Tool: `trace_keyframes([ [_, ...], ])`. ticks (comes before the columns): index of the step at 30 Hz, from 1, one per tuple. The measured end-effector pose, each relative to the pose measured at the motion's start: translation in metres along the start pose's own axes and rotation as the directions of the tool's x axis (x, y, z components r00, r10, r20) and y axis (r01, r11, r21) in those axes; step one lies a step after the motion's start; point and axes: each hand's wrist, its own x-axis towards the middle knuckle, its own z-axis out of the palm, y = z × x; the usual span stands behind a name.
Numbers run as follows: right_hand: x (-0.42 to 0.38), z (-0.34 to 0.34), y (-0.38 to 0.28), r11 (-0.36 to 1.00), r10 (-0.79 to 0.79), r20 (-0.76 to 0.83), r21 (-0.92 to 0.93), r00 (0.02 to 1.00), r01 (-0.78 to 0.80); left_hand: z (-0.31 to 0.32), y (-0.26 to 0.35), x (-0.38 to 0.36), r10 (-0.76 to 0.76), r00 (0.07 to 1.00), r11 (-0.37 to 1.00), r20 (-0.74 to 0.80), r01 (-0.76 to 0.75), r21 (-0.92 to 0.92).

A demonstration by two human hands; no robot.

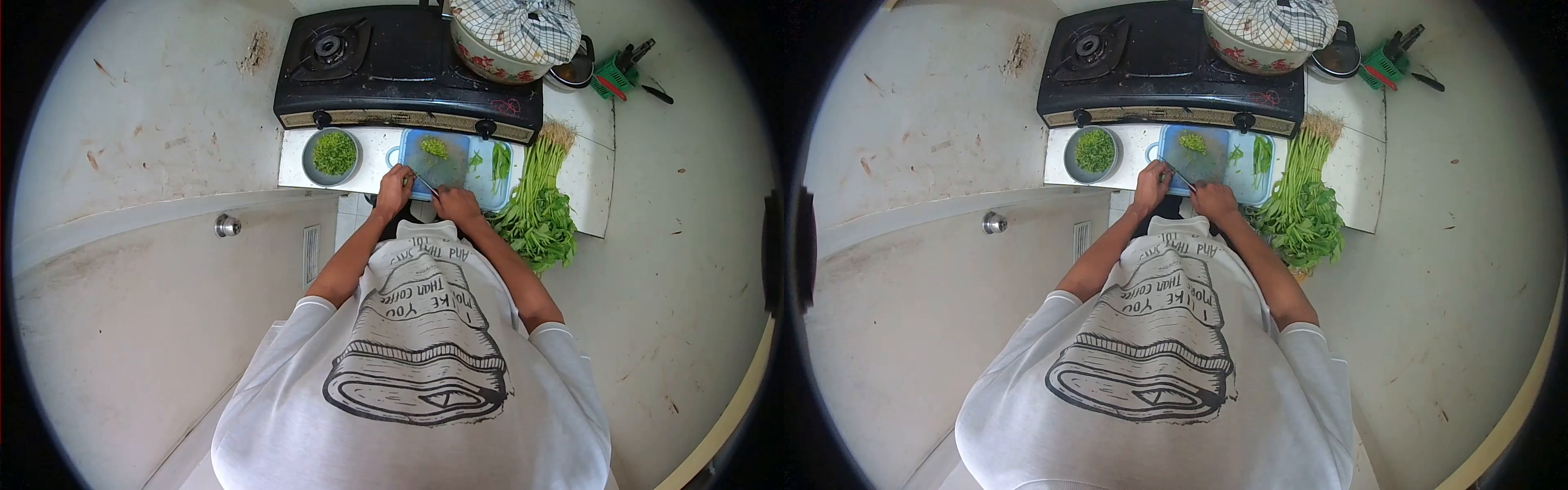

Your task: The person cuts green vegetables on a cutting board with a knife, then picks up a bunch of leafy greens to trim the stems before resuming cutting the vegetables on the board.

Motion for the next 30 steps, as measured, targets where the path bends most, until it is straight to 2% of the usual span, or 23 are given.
trace_keyframes([
  [5,-0.009,-0.007,0.003,1.0,0.013,0.053,0.015,0.999,-0.014,0.001,-0.004,0.001,0.032,0.999,0.999,-0.017,-0.033,-0.033],
  [14,0.005,-0.005,-0.002,0.999,0.039,0.083,0.023,0.996,-0.041,0.001,-0.006,-0.002,0.032,0.999,0.999,-0.003,-0.032,0.031],
  [18,-0.003,-0.006,0.003,0.997,0.063,0.061,0.037,0.996,-0.065,-0.002,0.002,-0.002,-0.02,1.0,0.998,0.01,0.019,0.058],
  [26,-0.006,-0.004,-0.002,0.999,0.01,0.07,0.052,0.998,-0.013,-0.003,0.002,-0.002,-0.025,0.999,0.997,0.027,0.023,0.072],
  [30,-0.002,-0.002,-0.002,0.998,-0.012,0.037,0.06,0.999,0.01,-0.002,-0.003,-0.005,0.066,0.998,0.996,0.019,-0.067,0.055],
])
